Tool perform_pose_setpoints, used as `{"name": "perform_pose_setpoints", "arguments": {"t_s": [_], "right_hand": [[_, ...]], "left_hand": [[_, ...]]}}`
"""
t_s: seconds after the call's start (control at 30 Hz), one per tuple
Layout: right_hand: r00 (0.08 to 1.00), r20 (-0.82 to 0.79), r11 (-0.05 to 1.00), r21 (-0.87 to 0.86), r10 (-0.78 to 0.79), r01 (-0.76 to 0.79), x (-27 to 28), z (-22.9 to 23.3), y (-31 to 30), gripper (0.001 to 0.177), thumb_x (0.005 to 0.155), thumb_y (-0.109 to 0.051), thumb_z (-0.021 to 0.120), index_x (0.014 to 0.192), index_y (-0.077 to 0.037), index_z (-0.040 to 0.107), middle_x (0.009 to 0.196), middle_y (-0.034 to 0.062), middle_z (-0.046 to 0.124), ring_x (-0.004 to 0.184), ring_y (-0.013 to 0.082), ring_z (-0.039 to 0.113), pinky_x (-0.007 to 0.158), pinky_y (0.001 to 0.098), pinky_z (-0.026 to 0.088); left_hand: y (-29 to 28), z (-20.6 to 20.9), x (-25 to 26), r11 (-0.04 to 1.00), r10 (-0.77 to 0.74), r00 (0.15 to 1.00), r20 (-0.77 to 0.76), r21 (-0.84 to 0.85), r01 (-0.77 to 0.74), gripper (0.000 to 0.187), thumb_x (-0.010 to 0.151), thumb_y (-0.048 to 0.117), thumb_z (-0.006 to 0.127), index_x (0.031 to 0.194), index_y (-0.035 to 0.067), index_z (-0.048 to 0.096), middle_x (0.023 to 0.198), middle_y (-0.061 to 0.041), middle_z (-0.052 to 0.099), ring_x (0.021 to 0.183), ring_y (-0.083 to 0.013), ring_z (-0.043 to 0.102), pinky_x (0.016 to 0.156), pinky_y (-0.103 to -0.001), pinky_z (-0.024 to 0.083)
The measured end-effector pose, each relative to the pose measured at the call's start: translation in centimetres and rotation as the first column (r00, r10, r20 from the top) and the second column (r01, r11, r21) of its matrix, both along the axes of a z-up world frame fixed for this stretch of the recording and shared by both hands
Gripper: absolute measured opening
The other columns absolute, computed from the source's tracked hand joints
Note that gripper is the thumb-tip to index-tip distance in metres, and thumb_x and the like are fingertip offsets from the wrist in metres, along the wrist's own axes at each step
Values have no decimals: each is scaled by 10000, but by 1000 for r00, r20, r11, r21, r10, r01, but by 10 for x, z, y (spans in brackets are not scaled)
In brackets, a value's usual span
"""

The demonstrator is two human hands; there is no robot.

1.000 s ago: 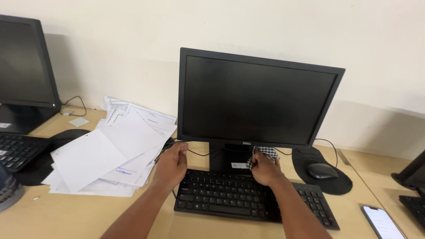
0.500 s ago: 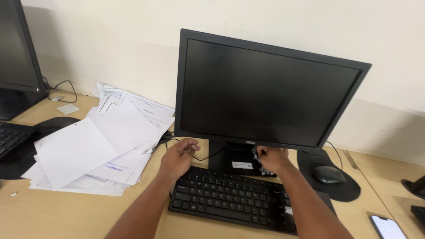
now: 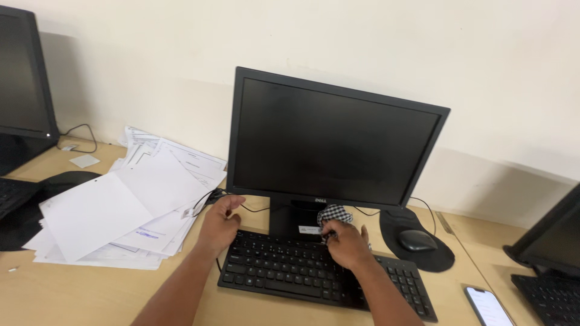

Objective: The person wipes a computer monitor, keyboard, and mouse with a cloth.

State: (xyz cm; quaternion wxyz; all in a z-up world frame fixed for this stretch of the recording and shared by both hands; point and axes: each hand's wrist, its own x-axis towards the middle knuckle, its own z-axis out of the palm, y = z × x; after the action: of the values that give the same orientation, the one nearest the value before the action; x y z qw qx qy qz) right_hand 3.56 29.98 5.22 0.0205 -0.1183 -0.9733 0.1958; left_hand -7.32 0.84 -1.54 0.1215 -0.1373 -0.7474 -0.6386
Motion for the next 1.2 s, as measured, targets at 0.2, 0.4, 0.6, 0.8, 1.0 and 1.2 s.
{"name": "perform_pose_setpoints", "arguments": {"t_s": [0.2, 0.4, 0.6, 0.8, 1.0, 1.2], "right_hand": [[999, 48, 994, 112, -5, 0, -22, -14, 4, 585, 932, -271, 525, 1503, -276, 402, 1608, -29, 364, 1538, 207, 261, 1279, 498, 56], [987, 144, 983, 175, -78, 52, -62, -24, 19, 634, 993, -363, 342, 1612, -246, 276, 1717, -52, 194, 1606, 211, 104, 1269, 586, -31], [961, 260, 972, 233, -93, 31, -106, -22, 38, 621, 1033, -408, 299, 1616, -195, 312, 1710, 66, 227, 1601, 253, 149, 1303, 532, -41], [978, 198, 970, 241, -59, 10, -107, -24, 36, 650, 1013, -421, 386, 1564, -78, 359, 1664, 165, 267, 1559, 315, 215, 1274, 436, 144], [992, 123, 985, 174, -29, 7, -63, -5, 32, 421, 943, -301, 481, 1185, -67, 734, 1319, 181, 675, 1240, 338, 629, 1104, 431, 464], [972, 235, 993, -120, 15, 13, -15, 13, 4, 369, 968, -346, 537, 1116, -105, 774, 1091, 215, 797, 1036, 319, 755, 1002, 398, 562]], "left_hand": [[1, 26, 16, 994, 32, 993, 115, -104, -20, 314, 889, 105, 660, 1202, 104, 697, 974, -62, 735, 779, -181, 646, 747, -323, 540], [6, 26, 14, 989, -10, 996, 84, -148, 22, 222, 893, 190, 683, 1055, 59, 759, 856, -43, 752, 717, -126, 658, 710, -292, 538], [5, 19, 2, 998, -59, 980, 190, 26, 55, 201, 921, 227, 687, 985, 61, 778, 803, -12, 706, 734, -96, 601, 705, -274, 505], [7, 19, 2, 999, -40, 982, 187, 12, 39, 218, 918, 253, 693, 966, 53, 765, 774, -13, 701, 713, -97, 606, 693, -272, 505], [6, 20, 8, 999, -35, 989, 142, 2, 35, 240, 915, 270, 693, 964, 45, 758, 746, -14, 697, 692, -105, 604, 667, -280, 497], [8, 17, 11, 999, -43, 988, 151, 12, 42, 270, 922, 306, 693, 937, 43, 751, 744, -21, 694, 683, -95, 597, 665, -270, 490]]}}
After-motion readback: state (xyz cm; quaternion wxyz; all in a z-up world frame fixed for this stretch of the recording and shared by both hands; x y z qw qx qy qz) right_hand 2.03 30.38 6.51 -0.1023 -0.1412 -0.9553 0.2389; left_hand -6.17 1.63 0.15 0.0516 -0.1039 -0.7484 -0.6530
